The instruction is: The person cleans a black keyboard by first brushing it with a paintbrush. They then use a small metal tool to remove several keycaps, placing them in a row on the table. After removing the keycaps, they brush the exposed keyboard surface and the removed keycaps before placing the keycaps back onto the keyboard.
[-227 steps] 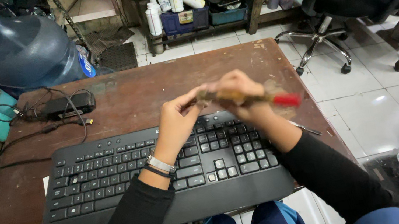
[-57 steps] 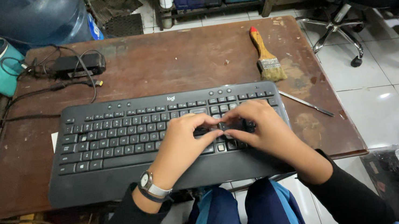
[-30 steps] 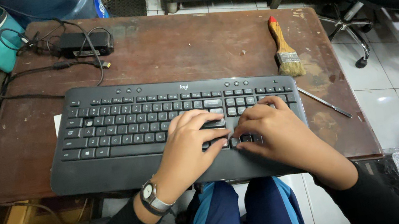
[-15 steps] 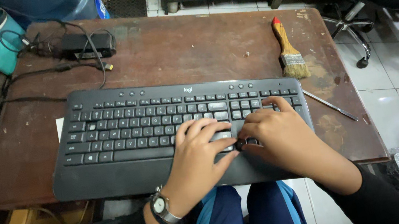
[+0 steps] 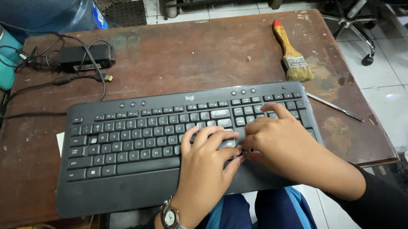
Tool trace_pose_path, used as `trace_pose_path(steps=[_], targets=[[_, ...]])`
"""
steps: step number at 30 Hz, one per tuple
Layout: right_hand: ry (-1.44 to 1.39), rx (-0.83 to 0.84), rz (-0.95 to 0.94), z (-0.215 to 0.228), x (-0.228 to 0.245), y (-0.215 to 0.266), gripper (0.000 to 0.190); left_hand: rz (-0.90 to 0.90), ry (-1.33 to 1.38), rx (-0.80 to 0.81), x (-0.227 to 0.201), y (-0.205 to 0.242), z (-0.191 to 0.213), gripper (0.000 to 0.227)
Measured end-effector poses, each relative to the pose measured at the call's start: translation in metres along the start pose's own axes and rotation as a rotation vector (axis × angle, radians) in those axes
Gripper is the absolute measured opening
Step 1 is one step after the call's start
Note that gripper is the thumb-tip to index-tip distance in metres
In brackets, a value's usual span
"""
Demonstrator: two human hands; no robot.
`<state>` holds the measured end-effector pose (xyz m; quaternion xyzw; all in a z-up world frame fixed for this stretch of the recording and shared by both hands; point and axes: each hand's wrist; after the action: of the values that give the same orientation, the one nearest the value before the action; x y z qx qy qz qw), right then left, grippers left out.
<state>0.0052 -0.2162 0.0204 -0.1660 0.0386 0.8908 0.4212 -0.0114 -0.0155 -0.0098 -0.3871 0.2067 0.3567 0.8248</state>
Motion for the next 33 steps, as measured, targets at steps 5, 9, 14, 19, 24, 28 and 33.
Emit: trace_pose_path(steps=[5,9,14,19,24,28,33], targets=[[0.021,0.047,0.045,-0.01,0.005,-0.013,0.002,0.093,0.055,0.076,0.001,-0.006,0.003,0.006],[0.104,0.054,0.056,-0.005,0.013,-0.022,0.004,0.118,0.047,0.084,0.006,-0.007,0.003,0.007],[-0.017,0.307,0.059,0.044,-0.009,-0.029,0.01,0.162,0.125,0.068,0.001,-0.003,0.016,0.013],[-0.213,0.287,0.068,0.046,-0.019,-0.025,0.016,0.16,0.134,0.006,0.002,0.007,0.017,0.015],[-0.07,0.11,0.05,0.012,-0.012,-0.015,0.014,0.08,-0.001,-0.069,-0.006,0.014,0.009,0.019],[0.071,0.068,0.058,0.005,-0.001,-0.008,0.014,0.031,-0.052,-0.073,-0.014,0.019,0.008,0.027],[0.279,-0.052,0.045,-0.003,0.005,-0.006,0.012,0.011,-0.039,-0.088,-0.013,0.021,0.009,0.026]])
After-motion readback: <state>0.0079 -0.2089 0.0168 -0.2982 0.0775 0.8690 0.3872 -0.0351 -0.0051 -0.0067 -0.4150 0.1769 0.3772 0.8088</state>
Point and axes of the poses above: each hand's wrist, its own y-axis away from the middle knuckle, its own z-axis out of the back of the hand, x = y × z, and after that the axes turned 15 degrees about y, right-handed
